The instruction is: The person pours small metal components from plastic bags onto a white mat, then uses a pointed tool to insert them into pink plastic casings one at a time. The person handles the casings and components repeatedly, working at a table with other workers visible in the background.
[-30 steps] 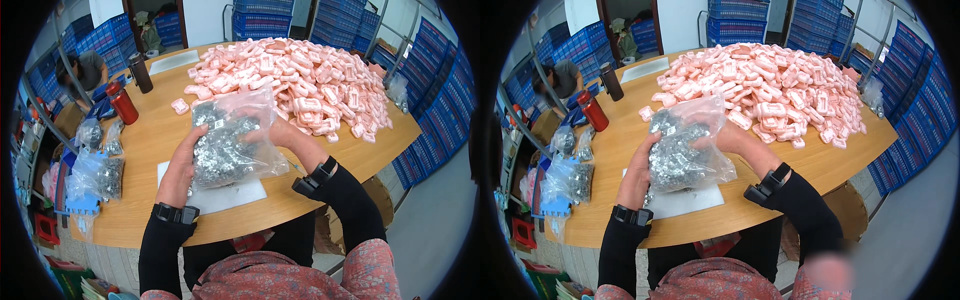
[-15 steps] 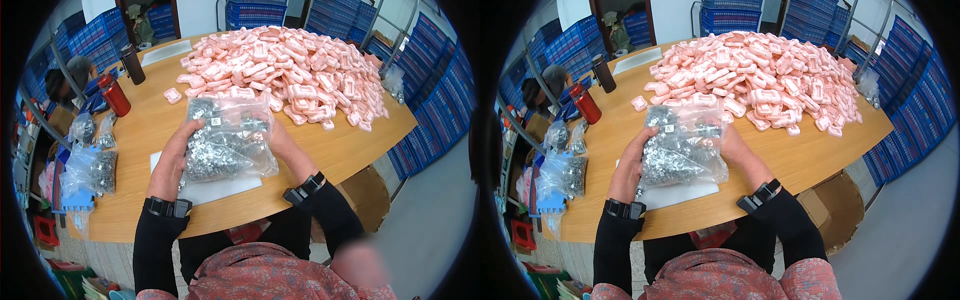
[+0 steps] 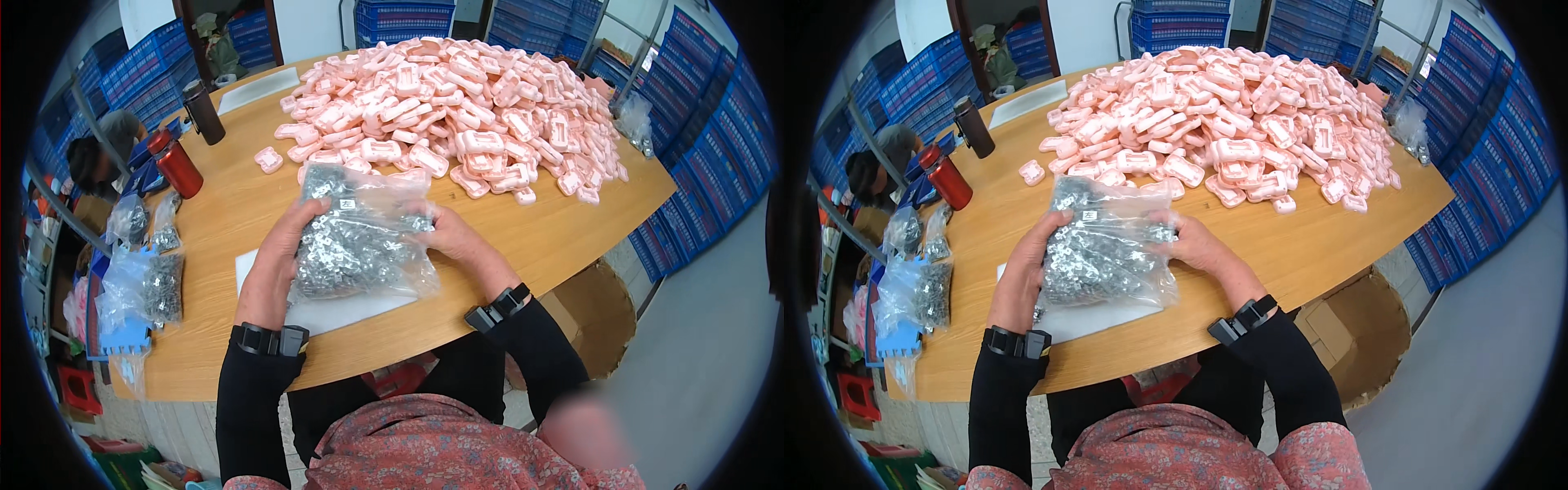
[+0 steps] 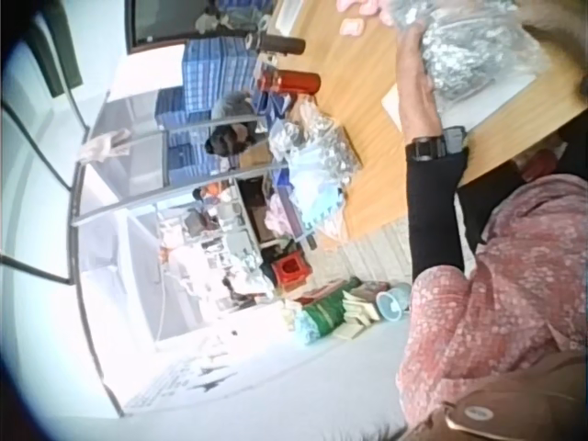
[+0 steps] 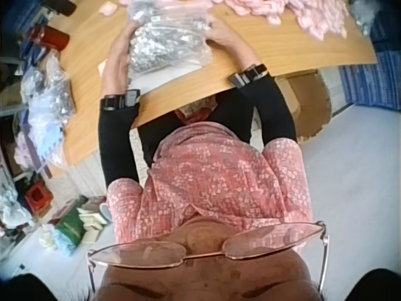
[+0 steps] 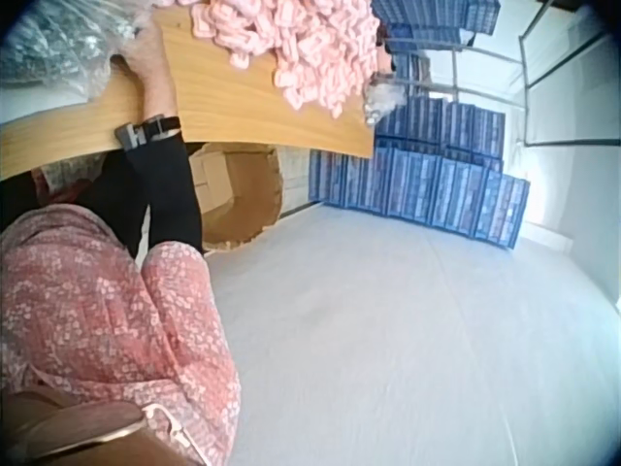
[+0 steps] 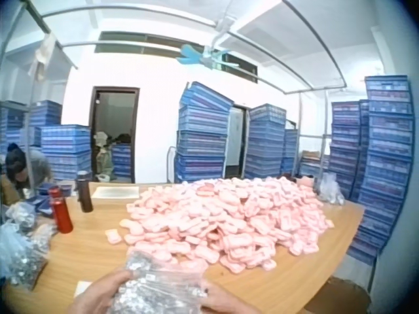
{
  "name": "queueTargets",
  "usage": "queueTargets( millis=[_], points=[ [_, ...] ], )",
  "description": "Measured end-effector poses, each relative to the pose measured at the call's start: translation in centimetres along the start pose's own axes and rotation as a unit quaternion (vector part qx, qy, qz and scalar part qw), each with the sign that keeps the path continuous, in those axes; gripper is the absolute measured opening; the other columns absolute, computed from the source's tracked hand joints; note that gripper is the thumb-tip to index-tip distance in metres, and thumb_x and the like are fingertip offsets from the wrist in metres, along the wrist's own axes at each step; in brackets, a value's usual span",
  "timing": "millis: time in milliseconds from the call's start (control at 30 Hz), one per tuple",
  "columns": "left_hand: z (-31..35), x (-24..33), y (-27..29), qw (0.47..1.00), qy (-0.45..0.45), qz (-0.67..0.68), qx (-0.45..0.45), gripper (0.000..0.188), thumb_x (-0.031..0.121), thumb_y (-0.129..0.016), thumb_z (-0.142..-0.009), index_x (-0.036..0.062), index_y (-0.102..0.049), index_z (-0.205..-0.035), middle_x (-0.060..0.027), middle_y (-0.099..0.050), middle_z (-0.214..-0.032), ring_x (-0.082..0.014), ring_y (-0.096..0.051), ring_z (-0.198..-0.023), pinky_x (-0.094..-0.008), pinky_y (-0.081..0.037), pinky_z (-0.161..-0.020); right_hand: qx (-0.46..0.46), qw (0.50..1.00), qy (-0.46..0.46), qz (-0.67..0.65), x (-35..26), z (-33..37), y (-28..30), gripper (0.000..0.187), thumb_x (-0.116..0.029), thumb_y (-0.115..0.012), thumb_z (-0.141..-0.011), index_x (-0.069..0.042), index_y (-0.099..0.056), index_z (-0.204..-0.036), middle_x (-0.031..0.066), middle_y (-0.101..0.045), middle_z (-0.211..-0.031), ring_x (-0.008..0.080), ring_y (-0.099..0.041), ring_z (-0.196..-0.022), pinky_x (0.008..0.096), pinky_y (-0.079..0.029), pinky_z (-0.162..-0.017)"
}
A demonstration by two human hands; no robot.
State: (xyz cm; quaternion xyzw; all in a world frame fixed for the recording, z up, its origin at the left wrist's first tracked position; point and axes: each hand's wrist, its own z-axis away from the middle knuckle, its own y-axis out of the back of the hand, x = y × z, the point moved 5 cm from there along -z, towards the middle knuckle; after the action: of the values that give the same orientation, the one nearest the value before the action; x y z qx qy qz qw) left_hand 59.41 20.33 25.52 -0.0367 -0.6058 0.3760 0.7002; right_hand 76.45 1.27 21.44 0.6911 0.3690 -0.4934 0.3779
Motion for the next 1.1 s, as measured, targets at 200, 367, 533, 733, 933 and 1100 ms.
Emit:
queueTargets(
  millis=[200,367,533,733,933,1100],
  points=[
    [0.7,1.1,0.7,0.999,0.002,0.036,0.036,0.044,0.021,-0.075,-0.083,0.0013,-0.060,-0.121,-0.0118,-0.069,-0.102,-0.0222,-0.071,-0.085,-0.0372,-0.063,-0.075,-0.005,0.995,-0.088,0.051,0.5,0.6,1.6,0.042,-0.009,-0.075,-0.080,-0.006,-0.064,-0.120,0.0043,-0.065,-0.118,0.0150,-0.059,-0.104,0.0328,-0.048,-0.089],
    [0.9,1.7,1.7,0.997,-0.006,0.064,0.033,0.044,0.018,-0.074,-0.083,-0.0011,-0.060,-0.120,-0.0160,-0.070,-0.104,-0.0261,-0.072,-0.087,-0.0402,-0.064,-0.076,0.014,0.951,0.047,0.304,-2.5,0.8,0.6,0.043,-0.007,-0.074,-0.074,-0.006,-0.064,-0.116,0.0111,-0.062,-0.115,0.0296,-0.061,-0.104,0.0366,-0.049,-0.090],
    [0.9,2.2,2.9,0.996,-0.016,0.087,0.024,0.045,0.018,-0.074,-0.085,-0.0028,-0.059,-0.122,-0.0179,-0.071,-0.105,-0.0284,-0.073,-0.089,-0.0423,-0.063,-0.080,-0.004,0.913,0.027,0.408,-2.5,0.8,0.1,0.046,-0.011,-0.076,-0.071,-0.004,-0.063,-0.115,0.0147,-0.060,-0.117,0.0361,-0.059,-0.107,0.0402,-0.048,-0.095],
    [0.9,3.0,3.9,0.994,-0.043,0.091,0.030,0.048,0.023,-0.074,-0.085,-0.0016,-0.059,-0.123,-0.0180,-0.070,-0.107,-0.0294,-0.072,-0.089,-0.0428,-0.063,-0.081,-0.101,0.923,-0.027,0.369,-3.5,0.6,0.7,0.043,-0.021,-0.076,-0.078,-0.007,-0.067,-0.118,0.0137,-0.064,-0.125,0.0308,-0.062,-0.112,0.0378,-0.048,-0.099],
    [1.4,3.3,5.4,0.992,-0.062,0.105,0.024,0.058,0.027,-0.071,-0.085,0.0009,-0.053,-0.134,-0.0181,-0.066,-0.120,-0.0308,-0.069,-0.101,-0.0451,-0.059,-0.091,0.008,0.953,-0.130,0.273,-6.0,-0.3,3.6,0.028,-0.032,-0.066,-0.092,-0.006,-0.074,-0.096,0.0028,-0.073,-0.085,0.0116,-0.063,-0.077,0.0316,-0.051,-0.073],
    [1.9,3.9,5.0,0.990,-0.075,0.119,0.024,0.053,0.026,-0.070,-0.086,0.0011,-0.056,-0.130,-0.0175,-0.068,-0.117,-0.0303,-0.070,-0.100,-0.0449,-0.060,-0.090,0.051,0.908,-0.169,0.380,-4.5,-1.2,4.0,0.041,-0.044,-0.062,-0.092,-0.003,-0.072,-0.092,0.0133,-0.071,-0.087,0.0273,-0.065,-0.076,0.0387,-0.051,-0.071]
  ],
)
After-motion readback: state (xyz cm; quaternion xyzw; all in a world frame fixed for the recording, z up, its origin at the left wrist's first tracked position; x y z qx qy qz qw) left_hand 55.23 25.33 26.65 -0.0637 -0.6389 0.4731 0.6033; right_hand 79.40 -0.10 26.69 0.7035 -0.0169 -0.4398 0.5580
